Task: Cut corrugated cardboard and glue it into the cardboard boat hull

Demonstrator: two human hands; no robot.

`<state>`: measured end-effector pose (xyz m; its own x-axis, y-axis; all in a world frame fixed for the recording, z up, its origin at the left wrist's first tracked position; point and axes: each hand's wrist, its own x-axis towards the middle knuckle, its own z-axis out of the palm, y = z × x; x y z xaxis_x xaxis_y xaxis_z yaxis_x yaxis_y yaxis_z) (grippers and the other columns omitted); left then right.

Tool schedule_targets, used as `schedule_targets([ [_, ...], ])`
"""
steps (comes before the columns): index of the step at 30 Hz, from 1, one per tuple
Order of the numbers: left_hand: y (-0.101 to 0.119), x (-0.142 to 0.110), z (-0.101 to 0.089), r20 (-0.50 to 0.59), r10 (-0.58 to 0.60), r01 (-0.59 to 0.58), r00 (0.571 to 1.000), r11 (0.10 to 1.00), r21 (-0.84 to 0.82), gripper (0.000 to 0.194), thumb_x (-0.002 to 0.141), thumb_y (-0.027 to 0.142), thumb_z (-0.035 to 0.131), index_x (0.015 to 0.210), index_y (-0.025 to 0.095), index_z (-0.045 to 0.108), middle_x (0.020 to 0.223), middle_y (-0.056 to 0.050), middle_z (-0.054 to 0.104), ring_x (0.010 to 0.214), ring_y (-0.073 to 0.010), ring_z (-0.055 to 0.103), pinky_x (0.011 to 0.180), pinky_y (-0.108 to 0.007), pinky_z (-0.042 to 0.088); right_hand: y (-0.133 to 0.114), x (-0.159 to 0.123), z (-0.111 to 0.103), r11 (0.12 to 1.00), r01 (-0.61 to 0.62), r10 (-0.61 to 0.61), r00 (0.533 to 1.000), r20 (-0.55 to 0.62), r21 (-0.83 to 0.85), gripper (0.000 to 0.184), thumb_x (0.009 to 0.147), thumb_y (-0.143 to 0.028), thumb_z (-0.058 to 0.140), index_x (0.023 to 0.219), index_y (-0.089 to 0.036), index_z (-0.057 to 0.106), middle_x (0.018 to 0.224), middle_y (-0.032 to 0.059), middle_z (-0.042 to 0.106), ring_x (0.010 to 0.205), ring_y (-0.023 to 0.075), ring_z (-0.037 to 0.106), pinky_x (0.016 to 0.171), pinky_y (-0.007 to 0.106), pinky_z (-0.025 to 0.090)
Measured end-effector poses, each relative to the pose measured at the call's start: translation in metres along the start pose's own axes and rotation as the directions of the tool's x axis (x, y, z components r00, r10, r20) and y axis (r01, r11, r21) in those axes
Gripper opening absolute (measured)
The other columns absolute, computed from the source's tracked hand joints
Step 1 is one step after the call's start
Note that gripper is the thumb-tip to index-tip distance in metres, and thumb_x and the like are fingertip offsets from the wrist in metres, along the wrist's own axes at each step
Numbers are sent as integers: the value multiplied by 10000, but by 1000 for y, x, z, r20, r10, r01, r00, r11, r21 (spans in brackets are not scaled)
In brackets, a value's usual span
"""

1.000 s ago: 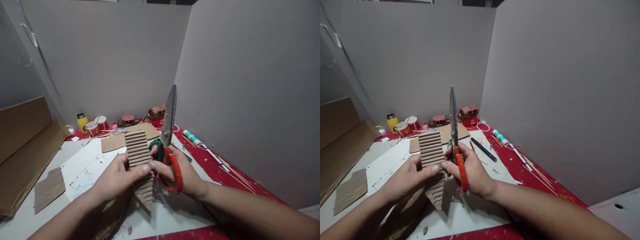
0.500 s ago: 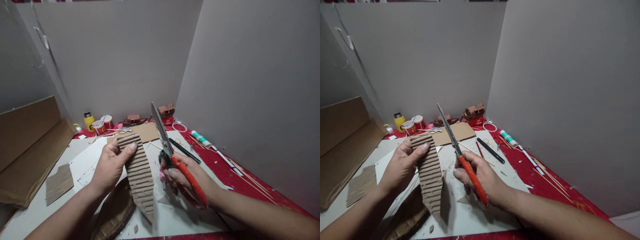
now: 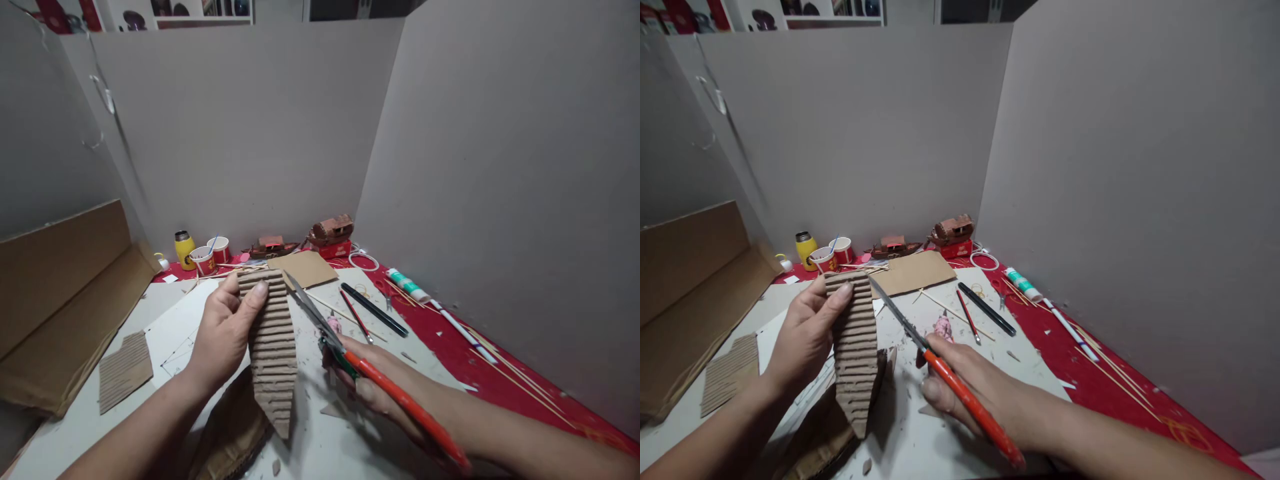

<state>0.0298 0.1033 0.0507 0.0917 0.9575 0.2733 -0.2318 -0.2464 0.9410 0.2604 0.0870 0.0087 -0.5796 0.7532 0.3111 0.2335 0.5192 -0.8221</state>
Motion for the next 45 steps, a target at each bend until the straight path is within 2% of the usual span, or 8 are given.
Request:
schedule_targets([
  [3, 0, -1, 5, -15, 35, -35, 999, 999, 35, 229, 860, 332, 645, 1039, 190, 655, 927, -24, 733, 744, -128, 667, 664, -224, 519, 0, 4, 2, 998, 19, -14, 996, 94, -53, 435, 905, -604, 438, 897, -192, 578, 704, 30, 533, 605, 157, 446, 600, 295, 469],
  [6, 1, -3, 9, -29, 62, -61, 998, 997, 36, 185, 869, 319, 637, 994, 183, 656, 933, -17, 730, 773, -120, 666, 694, -211, 514, -2, 6, 2, 997, 27, -19, 995, 99, -78, 379, 912, -558, 460, 915, -197, 578, 695, 31, 537, 601, 163, 452, 596, 295, 463],
  [9, 0, -4, 12, -35, 41, -41, 999, 999, 9, 168, 876, 320, 626, 970, 184, 653, 902, -11, 730, 765, -123, 667, 679, -208, 511, -3, 7, 3, 994, 35, -25, 995, 101, -100, 331, 916, -518, 480, 933, -202, 579, 728, 38, 554, 620, 166, 465, 614, 297, 459],
  [12, -1, -6, 13, -44, 17, -18, 999, 1000, -10, 208, 883, 341, 607, 1016, 188, 658, 914, -20, 731, 778, -144, 672, 666, -224, 514, -2, 7, 6, 995, 37, -26, 992, 120, -95, 377, 929, -556, 415, 897, -203, 542, 745, 32, 525, 629, 158, 438, 624, 305, 445],
  [16, -3, -6, 14, -52, 25, -26, 998, 1000, -13, 227, 882, 354, 604, 1036, 198, 666, 957, -27, 728, 823, -157, 670, 689, -231, 516, 2, 7, 11, 1000, -10, 12, 987, 161, -11, 463, 915, -646, 328, 839, -207, 456, 709, -1, 435, 603, 139, 357, 544, 279, 384],
  [26, -8, -7, 15, -14, 18, -19, 1000, 999, -27, 207, 916, 347, 557, 1051, 215, 643, 1030, -16, 718, 866, -151, 665, 742, -238, 517, 10, 5, 18, 996, -79, 74, 992, 104, 38, 503, 882, -689, 346, 736, -212, 405, 637, -17, 414, 562, 128, 339, 506, 269, 315],
  [35, -8, -10, 17, -32, 11, -12, 999, 1000, -24, 241, 901, 368, 572, 1074, 215, 638, 1023, -27, 723, 859, -167, 670, 759, -258, 519, 6, 6, 19, 996, -91, 91, 990, 107, -8, 510, 904, -675, 306, 773, -205, 452, 666, 10, 472, 576, 142, 397, 539, 284, 381],
  [45, -7, -12, 18, -25, -13, 12, 1000, 999, -32, 217, 915, 353, 557, 1077, 223, 620, 1066, -18, 710, 894, -158, 665, 777, -248, 518, 12, 2, 23, 995, -97, 96, 992, 77, 16, 446, 921, -608, 357, 735, -208, 422, 619, -17, 423, 533, 116, 361, 465, 240, 343],
])
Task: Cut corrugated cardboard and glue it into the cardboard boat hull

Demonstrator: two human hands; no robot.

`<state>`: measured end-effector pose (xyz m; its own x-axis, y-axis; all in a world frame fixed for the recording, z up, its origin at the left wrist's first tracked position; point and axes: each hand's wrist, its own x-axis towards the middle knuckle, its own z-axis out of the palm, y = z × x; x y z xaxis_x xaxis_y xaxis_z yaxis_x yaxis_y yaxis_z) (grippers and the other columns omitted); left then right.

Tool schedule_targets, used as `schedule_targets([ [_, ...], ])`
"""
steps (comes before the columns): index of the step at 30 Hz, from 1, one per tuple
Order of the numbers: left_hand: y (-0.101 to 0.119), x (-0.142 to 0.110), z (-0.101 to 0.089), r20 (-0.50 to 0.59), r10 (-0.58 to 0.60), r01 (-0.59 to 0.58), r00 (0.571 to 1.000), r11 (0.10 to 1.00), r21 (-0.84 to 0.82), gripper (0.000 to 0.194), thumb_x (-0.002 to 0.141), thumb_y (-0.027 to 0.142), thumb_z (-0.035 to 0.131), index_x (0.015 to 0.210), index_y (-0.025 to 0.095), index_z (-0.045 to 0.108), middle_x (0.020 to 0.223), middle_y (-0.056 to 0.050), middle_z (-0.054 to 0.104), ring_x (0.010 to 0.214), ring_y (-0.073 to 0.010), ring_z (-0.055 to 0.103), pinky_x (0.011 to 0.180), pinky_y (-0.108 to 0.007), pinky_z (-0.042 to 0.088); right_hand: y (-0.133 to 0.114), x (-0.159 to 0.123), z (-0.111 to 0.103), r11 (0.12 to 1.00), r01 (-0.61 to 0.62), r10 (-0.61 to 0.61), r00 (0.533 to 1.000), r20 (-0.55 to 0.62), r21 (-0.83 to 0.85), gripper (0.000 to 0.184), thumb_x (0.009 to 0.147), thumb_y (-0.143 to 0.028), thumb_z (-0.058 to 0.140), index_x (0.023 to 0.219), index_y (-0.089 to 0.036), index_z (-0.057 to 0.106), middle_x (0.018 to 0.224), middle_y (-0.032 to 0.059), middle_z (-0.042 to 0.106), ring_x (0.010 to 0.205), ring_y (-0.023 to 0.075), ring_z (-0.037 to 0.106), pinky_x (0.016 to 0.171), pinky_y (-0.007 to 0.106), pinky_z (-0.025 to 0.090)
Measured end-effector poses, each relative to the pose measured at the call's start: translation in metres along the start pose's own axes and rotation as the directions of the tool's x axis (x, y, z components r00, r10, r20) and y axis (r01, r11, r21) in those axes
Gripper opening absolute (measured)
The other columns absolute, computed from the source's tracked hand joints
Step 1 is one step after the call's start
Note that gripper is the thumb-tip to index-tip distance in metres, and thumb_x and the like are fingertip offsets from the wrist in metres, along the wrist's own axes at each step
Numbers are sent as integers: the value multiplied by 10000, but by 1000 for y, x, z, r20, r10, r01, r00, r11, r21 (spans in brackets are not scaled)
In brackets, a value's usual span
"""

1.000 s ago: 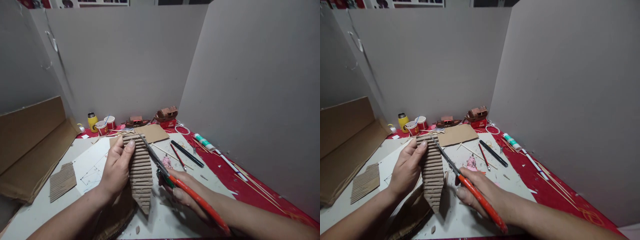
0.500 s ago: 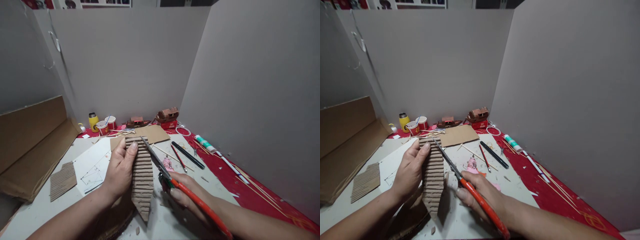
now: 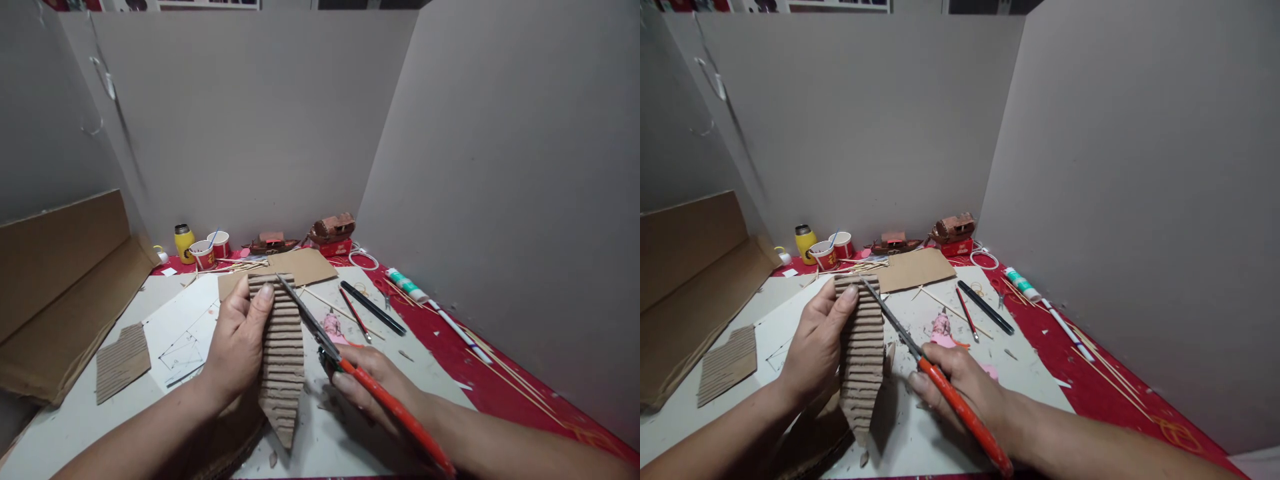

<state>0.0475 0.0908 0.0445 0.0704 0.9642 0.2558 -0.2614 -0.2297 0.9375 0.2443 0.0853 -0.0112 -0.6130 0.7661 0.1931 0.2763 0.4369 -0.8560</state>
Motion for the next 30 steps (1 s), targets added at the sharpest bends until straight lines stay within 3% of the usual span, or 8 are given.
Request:
schedule_targets([
  [8, -2, 0, 0, -10, -38, 37, 999, 998, -59, 206, 898, 360, 582, 1046, 223, 627, 948, -7, 709, 753, -122, 652, 670, -211, 516, 8, -1, 5, 999, -38, 38, 999, -35, 6, 454, 911, -619, 378, 718, -209, 411, 588, -39, 387, 509, 106, 345, 463, 233, 323],
  [15, -4, -4, 4, 35, -100, 103, 994, 992, -77, 187, 876, 361, 610, 876, 174, 600, 720, 11, 656, 586, -82, 580, 555, -173, 486, 9, 1, 3, 992, 57, -65, 995, -69, -115, 433, 928, -579, 362, 784, -191, 490, 657, 0, 477, 577, 134, 403, 561, 262, 417],
  [26, -8, -2, 4, 101, -184, 198, 978, 969, -150, 152, 883, 320, 608, 927, 175, 622, 758, 2, 669, 605, -84, 603, 573, -173, 475, 13, -5, 12, 996, 36, -29, 997, -78, 81, 378, 946, -509, 402, 742, -193, 440, 593, -44, 394, 512, 95, 324, 464, 223, 318],
  [30, -4, 4, -3, 213, -244, 271, 946, 956, -108, 166, 866, 328, 627, 910, 168, 632, 697, 7, 639, 587, -93, 587, 574, -198, 469, 11, -6, 7, 989, -21, 51, 978, -205, 145, 380, 920, -520, 463, 731, -190, 456, 587, -51, 383, 500, 88, 317, 444, 216, 306],
])
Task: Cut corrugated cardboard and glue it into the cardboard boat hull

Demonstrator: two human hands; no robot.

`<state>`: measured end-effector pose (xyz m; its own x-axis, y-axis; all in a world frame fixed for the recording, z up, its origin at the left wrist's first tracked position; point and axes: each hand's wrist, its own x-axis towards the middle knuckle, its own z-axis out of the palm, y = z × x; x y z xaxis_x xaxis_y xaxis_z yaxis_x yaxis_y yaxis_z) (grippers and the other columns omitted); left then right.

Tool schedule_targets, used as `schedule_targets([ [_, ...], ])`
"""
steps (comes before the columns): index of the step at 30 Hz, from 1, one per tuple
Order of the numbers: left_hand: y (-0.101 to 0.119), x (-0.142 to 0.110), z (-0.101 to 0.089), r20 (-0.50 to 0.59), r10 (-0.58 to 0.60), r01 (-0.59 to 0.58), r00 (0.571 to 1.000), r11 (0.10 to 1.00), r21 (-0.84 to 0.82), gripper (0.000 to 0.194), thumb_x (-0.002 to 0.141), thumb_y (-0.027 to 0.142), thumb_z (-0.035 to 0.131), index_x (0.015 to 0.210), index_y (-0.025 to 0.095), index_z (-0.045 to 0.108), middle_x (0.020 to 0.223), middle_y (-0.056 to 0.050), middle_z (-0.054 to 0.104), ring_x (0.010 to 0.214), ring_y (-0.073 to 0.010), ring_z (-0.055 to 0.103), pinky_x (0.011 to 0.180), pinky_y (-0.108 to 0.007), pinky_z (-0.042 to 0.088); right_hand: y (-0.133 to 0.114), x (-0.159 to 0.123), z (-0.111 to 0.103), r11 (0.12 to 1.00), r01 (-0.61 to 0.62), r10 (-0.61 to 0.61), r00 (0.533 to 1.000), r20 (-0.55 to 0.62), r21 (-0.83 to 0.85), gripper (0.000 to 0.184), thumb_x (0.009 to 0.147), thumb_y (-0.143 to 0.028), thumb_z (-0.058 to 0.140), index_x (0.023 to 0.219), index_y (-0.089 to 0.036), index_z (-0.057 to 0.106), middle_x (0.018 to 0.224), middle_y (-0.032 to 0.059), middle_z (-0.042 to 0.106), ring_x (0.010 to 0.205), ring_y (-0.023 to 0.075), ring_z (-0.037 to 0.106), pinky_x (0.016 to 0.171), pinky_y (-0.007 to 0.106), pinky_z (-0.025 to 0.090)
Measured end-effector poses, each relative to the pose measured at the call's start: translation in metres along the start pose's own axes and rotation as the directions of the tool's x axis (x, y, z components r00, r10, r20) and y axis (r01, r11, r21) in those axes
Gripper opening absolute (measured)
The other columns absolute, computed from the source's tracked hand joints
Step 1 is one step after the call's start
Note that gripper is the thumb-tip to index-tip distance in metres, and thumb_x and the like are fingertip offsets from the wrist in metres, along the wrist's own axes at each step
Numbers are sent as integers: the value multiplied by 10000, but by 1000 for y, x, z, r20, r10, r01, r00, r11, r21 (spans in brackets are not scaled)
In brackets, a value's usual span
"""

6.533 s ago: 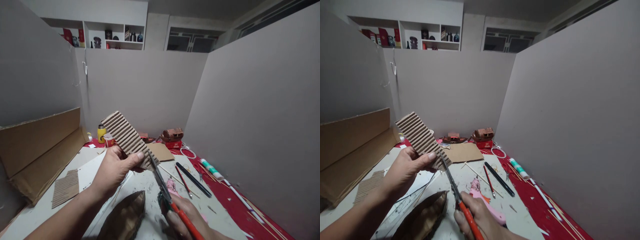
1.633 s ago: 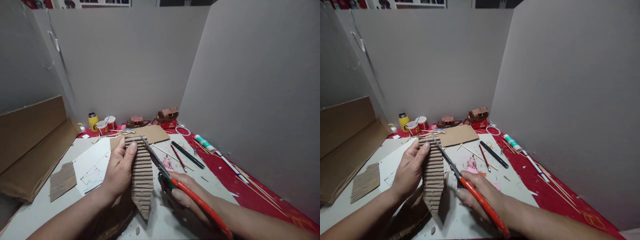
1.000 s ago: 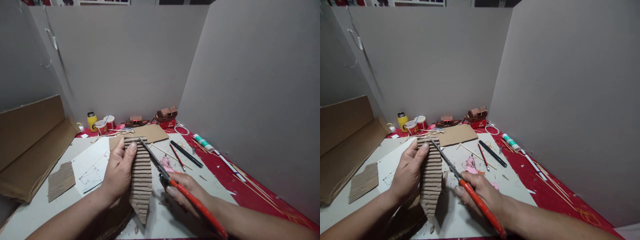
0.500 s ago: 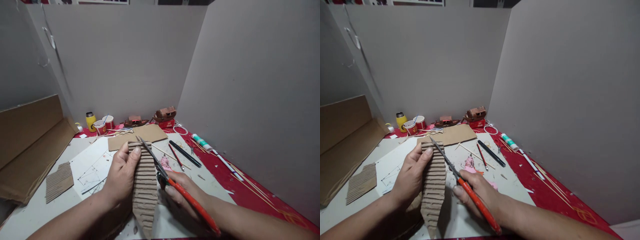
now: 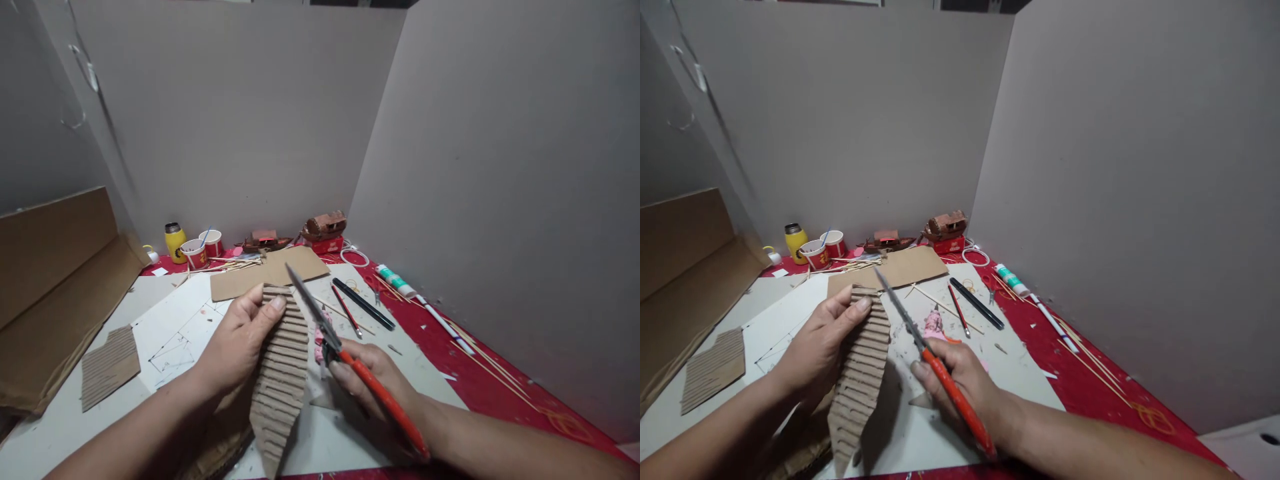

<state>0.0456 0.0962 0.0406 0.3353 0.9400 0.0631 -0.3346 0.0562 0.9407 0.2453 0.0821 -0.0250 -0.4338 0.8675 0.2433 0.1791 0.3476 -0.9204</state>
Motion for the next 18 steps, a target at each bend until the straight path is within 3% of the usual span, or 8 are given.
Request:
schedule_targets([
  [3, 6, 3, -8, 118, -97, 85, 988, 991, 104, 198, 841, 337, 657, 843, 140, 644, 692, -1, 624, 585, -81, 554, 578, -196, 439, -6, 6, -8, 992, -69, 83, 987, -137, 103, 392, 890, -515, 540, 682, -202, 430, 525, -69, 384, 445, 73, 324, 403, 198, 290],
  [5, 7, 4, -13, 186, -168, 125, 968, 967, 222, 224, 817, 350, 682, 826, 127, 654, 709, -7, 620, 588, -75, 522, 571, -196, 403, -10, 13, -13, 976, -87, 116, 984, -138, 200, 384, 867, -521, 580, 703, -196, 461, 518, -64, 442, 435, 72, 384, 401, 187, 317],
  [9, 4, 4, -16, 276, -303, 176, 912, 898, 404, 255, 775, 366, 717, 736, 126, 641, 623, 34, 534, 544, -60, 403, 510, -199, 283, -20, 26, -13, 923, -123, 148, 988, -39, 364, 376, 783, -528, 678, 864, -188, 540, 629, -37, 573, 483, 84, 507, 453, 187, 425],
  [13, 1, 3, -15, 286, -366, 204, 886, 860, 469, 248, 733, 356, 751, 706, 133, 645, 599, 53, 489, 542, -61, 362, 508, -209, 250, -34, 33, -8, 934, -233, 199, 969, 147, 272, 311, 722, -381, 769, 809, -173, 555, 576, -59, 526, 461, 63, 486, 428, 157, 410],
  [15, 4, 7, -20, 315, -392, 217, 864, 856, 470, 231, 729, 349, 752, 723, 133, 670, 606, 40, 523, 547, -66, 396, 518, -204, 283, -38, 34, -8, 940, -250, 210, 960, 184, 233, 275, 732, -344, 760, 793, -172, 555, 571, -61, 515, 444, 59, 481, 410, 155, 408],
  [17, 10, 16, -31, 297, -364, 213, 883, 874, 437, 246, 757, 376, 716, 780, 132, 706, 632, 8, 583, 567, -82, 462, 526, -200, 339, -39, 35, -11, 936, -217, 191, 974, 118, 279, 257, 769, -364, 725, 811, -183, 549, 580, -65, 518, 426, 62, 501, 401, 163, 428],
  [18, 13, 21, -38, 247, -308, 195, 919, 898, 395, 269, 775, 393, 688, 820, 130, 720, 654, -12, 614, 584, -95, 498, 528, -199, 368, -39, 36, -13, 928, -188, 183, 982, 45, 321, 261, 778, -381, 714, 828, -191, 542, 584, -65, 529, 421, 70, 521, 397, 171, 441],
])
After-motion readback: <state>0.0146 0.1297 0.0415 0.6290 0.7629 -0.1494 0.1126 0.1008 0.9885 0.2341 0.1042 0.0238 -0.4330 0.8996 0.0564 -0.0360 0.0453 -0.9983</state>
